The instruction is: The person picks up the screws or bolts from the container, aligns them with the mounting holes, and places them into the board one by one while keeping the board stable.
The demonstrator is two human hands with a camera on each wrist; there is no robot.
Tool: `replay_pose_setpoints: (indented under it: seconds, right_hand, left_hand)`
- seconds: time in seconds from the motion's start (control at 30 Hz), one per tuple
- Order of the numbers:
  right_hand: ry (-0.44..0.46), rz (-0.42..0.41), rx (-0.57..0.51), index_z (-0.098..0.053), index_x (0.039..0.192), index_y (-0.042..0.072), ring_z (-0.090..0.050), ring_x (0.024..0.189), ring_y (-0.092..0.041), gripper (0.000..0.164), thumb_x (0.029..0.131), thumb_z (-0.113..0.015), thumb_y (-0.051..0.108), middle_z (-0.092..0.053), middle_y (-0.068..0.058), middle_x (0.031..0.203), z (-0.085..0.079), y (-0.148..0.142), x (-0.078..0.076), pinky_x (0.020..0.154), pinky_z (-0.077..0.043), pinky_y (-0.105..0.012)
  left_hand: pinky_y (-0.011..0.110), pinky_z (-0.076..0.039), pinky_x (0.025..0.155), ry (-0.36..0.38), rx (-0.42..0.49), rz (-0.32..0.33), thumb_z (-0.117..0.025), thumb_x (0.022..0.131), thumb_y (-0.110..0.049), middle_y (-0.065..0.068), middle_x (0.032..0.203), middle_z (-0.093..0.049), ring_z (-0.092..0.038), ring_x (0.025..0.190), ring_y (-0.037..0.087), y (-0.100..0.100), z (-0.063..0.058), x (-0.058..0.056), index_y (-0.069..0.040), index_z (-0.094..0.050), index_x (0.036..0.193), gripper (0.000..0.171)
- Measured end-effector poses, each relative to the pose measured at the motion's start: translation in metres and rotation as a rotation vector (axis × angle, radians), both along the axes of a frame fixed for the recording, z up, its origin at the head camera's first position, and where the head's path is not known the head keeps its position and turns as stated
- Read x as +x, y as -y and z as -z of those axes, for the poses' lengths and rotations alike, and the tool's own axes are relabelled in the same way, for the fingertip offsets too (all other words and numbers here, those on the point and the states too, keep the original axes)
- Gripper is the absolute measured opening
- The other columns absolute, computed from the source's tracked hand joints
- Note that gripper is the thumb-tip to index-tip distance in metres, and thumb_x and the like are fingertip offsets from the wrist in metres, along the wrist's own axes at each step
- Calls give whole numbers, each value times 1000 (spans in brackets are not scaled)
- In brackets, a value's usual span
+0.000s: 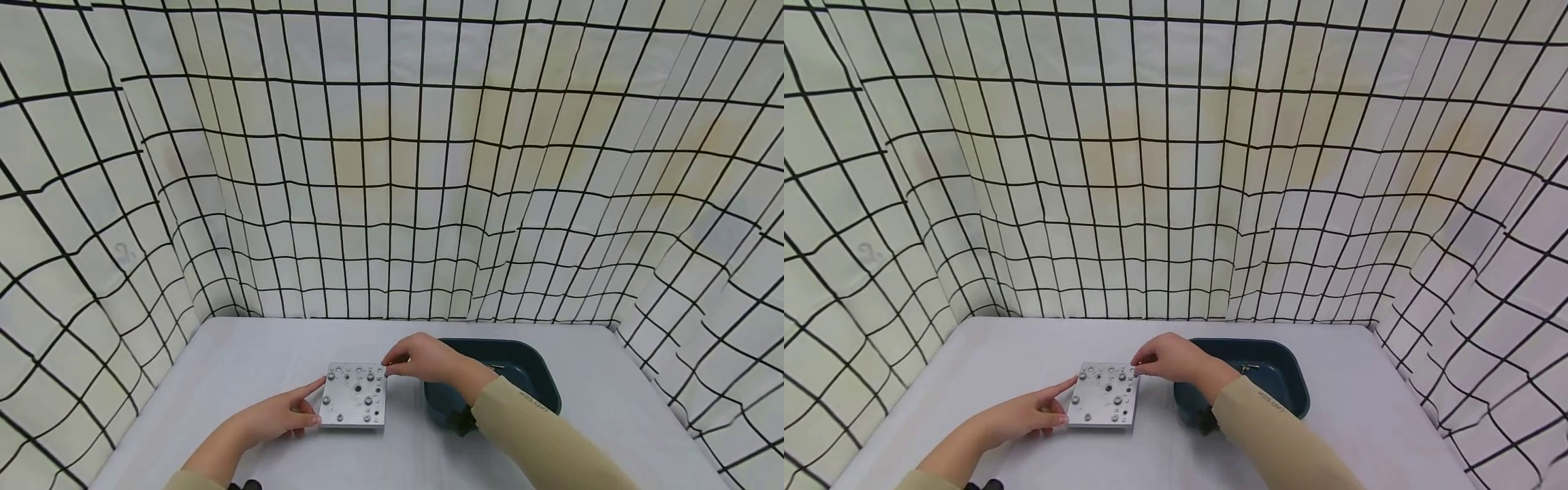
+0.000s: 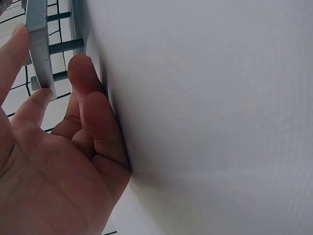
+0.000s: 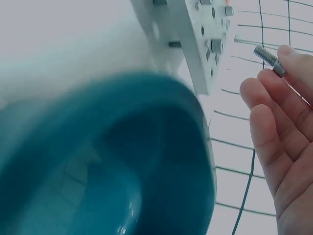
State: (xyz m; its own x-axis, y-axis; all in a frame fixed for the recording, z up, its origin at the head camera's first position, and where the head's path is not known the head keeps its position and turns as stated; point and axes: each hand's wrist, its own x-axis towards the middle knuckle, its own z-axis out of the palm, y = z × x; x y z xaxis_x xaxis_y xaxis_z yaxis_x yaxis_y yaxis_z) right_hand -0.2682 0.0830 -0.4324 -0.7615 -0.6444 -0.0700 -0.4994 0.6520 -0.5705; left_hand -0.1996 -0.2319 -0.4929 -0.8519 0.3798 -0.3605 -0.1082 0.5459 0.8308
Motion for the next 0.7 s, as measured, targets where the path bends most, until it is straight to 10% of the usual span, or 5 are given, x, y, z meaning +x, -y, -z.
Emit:
replay_pose_setpoints:
  seconds: [0.7]
  right_hand:
    - [-40, -23, 161, -77, 109, 21, -55, 76, -1, 18, 92, -73, 24, -66, 17, 88, 13, 54, 1, 72, -47, -19]
  left_hand:
    - [33, -45, 66, 2, -2, 5, -75, 89, -28, 6, 91, -59, -55, 75, 22, -2, -4, 2, -10, -29, 156, 84]
